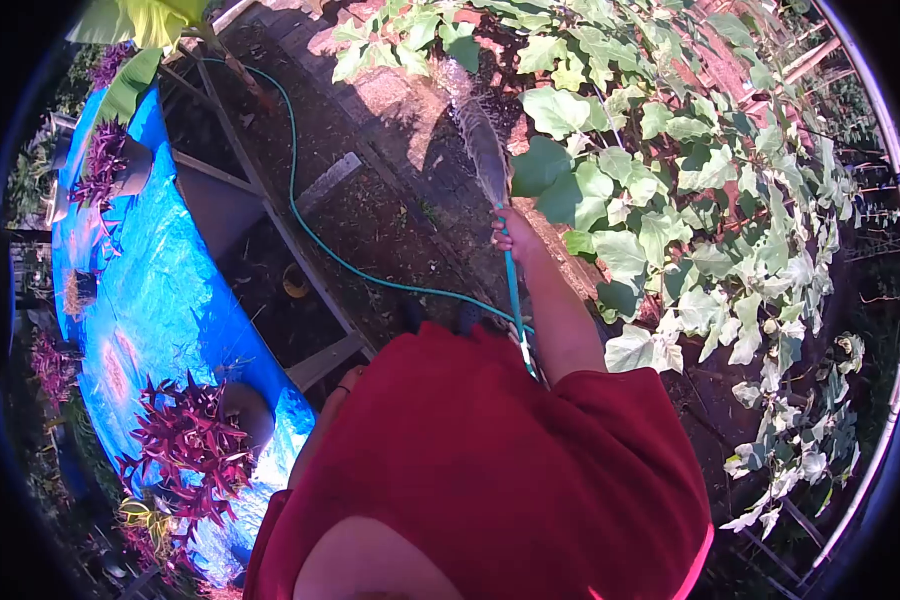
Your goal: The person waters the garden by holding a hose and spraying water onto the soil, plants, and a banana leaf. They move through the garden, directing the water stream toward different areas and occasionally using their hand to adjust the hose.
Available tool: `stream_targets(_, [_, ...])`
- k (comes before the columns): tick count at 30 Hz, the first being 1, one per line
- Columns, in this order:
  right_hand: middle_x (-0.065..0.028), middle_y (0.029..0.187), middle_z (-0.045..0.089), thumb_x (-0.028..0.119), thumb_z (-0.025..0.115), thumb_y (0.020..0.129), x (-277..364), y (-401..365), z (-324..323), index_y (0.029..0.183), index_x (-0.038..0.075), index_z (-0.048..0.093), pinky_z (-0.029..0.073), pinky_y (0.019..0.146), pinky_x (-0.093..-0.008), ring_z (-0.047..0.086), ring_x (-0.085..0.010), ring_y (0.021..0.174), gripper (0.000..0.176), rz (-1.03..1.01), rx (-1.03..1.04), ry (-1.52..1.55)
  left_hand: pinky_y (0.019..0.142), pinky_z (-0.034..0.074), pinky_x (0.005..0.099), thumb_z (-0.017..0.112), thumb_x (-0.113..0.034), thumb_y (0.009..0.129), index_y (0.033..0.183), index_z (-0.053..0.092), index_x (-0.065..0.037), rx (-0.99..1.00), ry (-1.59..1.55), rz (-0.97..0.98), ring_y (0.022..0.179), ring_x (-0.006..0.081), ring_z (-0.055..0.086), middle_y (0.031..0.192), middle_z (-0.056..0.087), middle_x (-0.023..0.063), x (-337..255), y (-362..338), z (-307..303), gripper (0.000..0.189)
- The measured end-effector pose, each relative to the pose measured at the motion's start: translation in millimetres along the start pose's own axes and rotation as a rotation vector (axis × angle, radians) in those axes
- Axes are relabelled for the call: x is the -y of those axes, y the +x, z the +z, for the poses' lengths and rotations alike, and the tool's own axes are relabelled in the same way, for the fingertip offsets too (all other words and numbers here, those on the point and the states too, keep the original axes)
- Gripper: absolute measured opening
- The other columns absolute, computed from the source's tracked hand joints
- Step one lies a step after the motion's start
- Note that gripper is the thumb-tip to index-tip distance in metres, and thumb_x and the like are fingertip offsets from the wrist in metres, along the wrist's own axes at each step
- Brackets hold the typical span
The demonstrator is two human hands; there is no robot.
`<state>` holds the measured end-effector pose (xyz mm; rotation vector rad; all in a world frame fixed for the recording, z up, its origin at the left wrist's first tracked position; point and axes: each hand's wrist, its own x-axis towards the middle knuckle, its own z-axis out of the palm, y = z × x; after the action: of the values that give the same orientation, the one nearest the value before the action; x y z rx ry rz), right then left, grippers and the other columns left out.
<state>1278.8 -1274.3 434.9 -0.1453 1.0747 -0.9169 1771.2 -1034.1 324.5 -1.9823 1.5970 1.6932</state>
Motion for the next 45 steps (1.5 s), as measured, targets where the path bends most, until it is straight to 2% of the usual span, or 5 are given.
stream_targets(8, [0.0046,0.066,0.04,0.023,0.047,0.098,0,-8,3,0.114,0.022,0.048,0.021,0.032,-0.0207,0.026,-0.0047,0.039,0.016,-0.016,-0.069,0.043,0.089,0.05,0.0365,0.06,-0.039,0.09,0.11,0.067,-0.003,0.009,-0.16,-0.022,0.105,0.0272,0.065,0.109,0.068,0.0177,60,33,14,0.042])
stream_targets(12, [0.0046,0.065,0.04,0.022,0.047,0.098,-6,-3,-7,0.112,0.022,0.047,0.02,0.031,-0.0209,0.026,-0.0048,0.038,0.014,-0.006,-0.072,0.016,0.088,0.05,0.0366,0.061,-0.037,0.089,0.11,0.066,-0.003,0.002,0.088,-0.053,0.103,0.0272,0.066,0.108,0.068,0.0175,1,2,-5,0.04])
stream_targets(15, [0.0047,0.064,0.039,0.022,0.048,0.098,-7,-6,-13,0.11,0.022,0.047,0.02,0.031,-0.0206,0.026,-0.0048,0.038,0.012,0.015,-0.031,0.072,0.089,0.05,0.0376,0.062,-0.038,0.088,0.109,0.066,-0.004,0.063,-0.449,-0.203,0.102,0.0286,0.066,0.107,0.069,0.0183,33,20,12,0.04])
stream_targets(20, [0.0046,0.065,0.04,0.022,0.05,0.097,-1,-8,-5,0.11,0.023,0.046,0.02,0.032,-0.0201,0.027,-0.0044,0.039,0.014,-0.001,-0.07,0.031,0.088,0.051,0.0368,0.064,-0.038,0.085,0.107,0.066,-0.004,-0.025,-0.015,-0.061,0.101,0.0257,0.066,0.104,0.07,0.0174,67,47,35,0.04])
stream_targets(45, [0.0055,0.064,0.04,0.025,0.048,0.097,-3,10,13,0.112,0.024,0.046,0.021,0.031,-0.0212,0.027,-0.0049,0.037,0.015,0.047,-0.034,-0.008,0.091,0.048,0.0412,0.054,-0.046,0.088,0.105,0.068,-0.004,-0.088,0.013,-0.047,0.105,0.0343,0.064,0.106,0.068,0.0207,12,4,12,0.048])
